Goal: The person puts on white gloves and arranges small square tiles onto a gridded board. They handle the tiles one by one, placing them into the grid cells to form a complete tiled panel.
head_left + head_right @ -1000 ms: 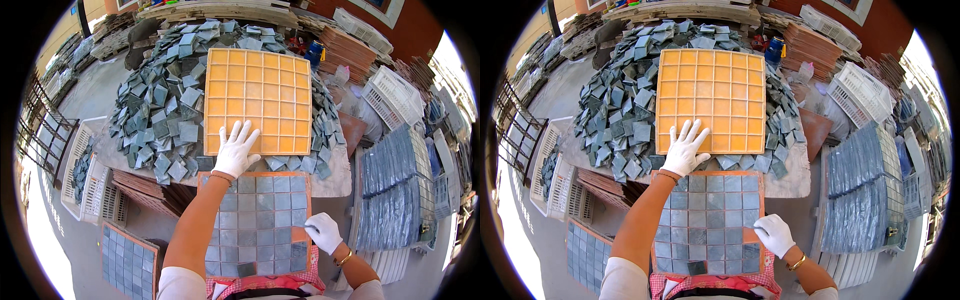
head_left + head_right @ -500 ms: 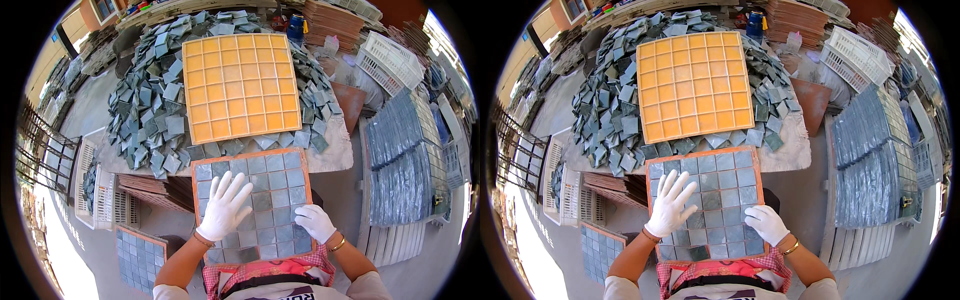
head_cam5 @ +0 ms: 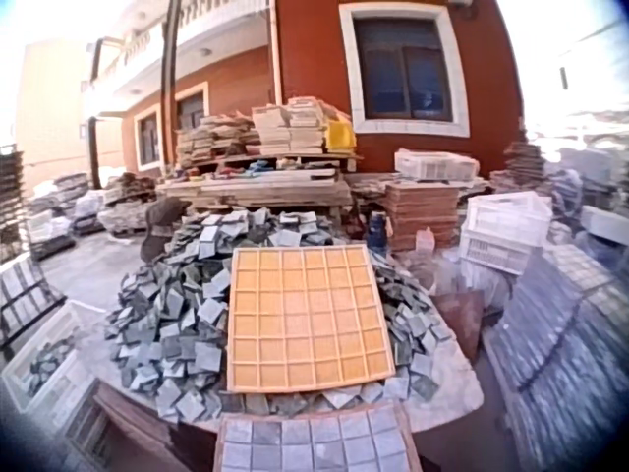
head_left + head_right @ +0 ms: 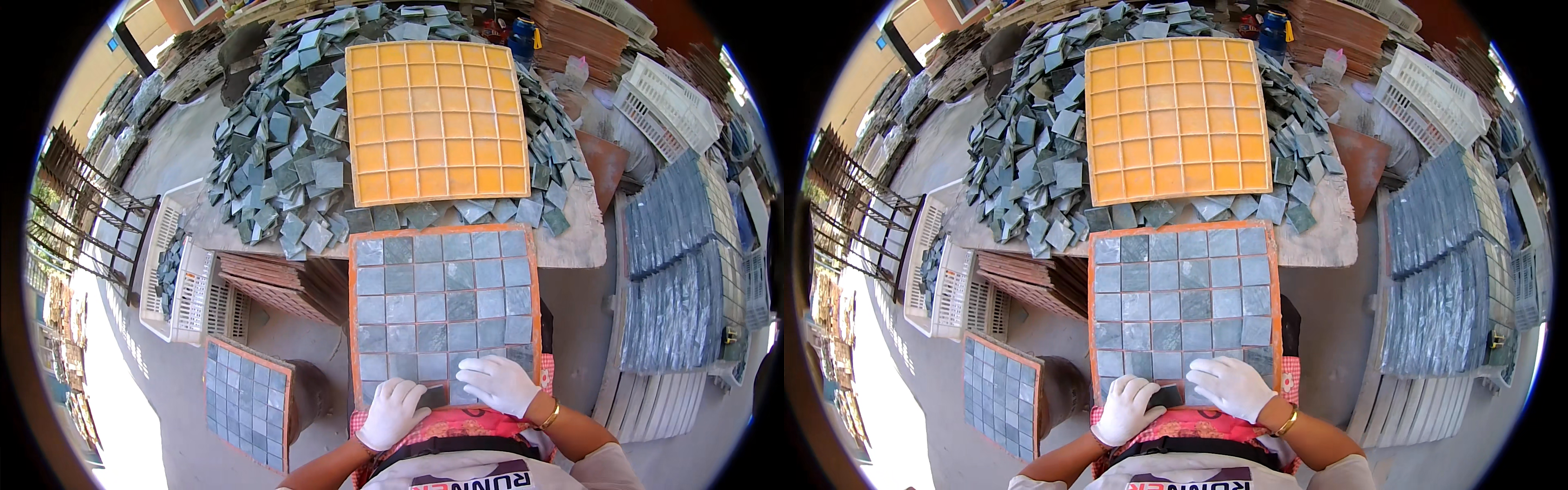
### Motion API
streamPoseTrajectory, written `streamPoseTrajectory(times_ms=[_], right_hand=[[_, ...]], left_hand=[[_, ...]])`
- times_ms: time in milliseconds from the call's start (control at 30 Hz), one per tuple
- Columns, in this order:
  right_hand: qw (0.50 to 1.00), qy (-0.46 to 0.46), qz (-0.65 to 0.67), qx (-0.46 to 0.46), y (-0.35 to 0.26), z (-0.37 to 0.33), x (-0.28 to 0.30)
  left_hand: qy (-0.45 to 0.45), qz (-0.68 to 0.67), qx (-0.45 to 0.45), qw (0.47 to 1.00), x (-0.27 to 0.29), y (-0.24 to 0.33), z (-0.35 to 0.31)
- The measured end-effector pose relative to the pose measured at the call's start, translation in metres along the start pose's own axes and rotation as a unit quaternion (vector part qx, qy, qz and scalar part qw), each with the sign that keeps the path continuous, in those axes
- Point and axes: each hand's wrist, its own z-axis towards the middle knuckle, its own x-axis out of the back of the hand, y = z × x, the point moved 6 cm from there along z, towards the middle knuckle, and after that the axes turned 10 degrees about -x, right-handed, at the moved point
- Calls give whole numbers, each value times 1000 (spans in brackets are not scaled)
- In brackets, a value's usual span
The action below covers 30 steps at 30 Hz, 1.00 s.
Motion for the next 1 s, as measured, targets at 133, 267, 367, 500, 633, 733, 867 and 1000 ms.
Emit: streamPoseTrajectory(times_ms=[133,267,367,500,633,733,867,1000], right_hand=[[991,-120,36,-56,-23,12,-34],[995,-93,-1,-18,-23,4,-53],[999,-37,-21,13,-28,-4,-49],[996,-86,-27,22,-34,-7,-56],[992,-114,-46,19,-35,-6,-68],[992,-112,-60,8,-36,-3,-72],[994,-90,-65,21,-36,1,-76],[994,-101,-28,-5,-35,5,-81]], left_hand=[[42,38,-54,997,-1,6,-5],[116,11,-23,993,8,5,-14],[195,-31,86,977,32,-7,-21],[215,-60,153,963,26,-18,-43],[191,-63,127,971,23,-8,-41],[175,-68,101,977,21,-5,-35],[170,-67,80,980,17,-3,-31],[176,-60,68,980,18,0,-24]])
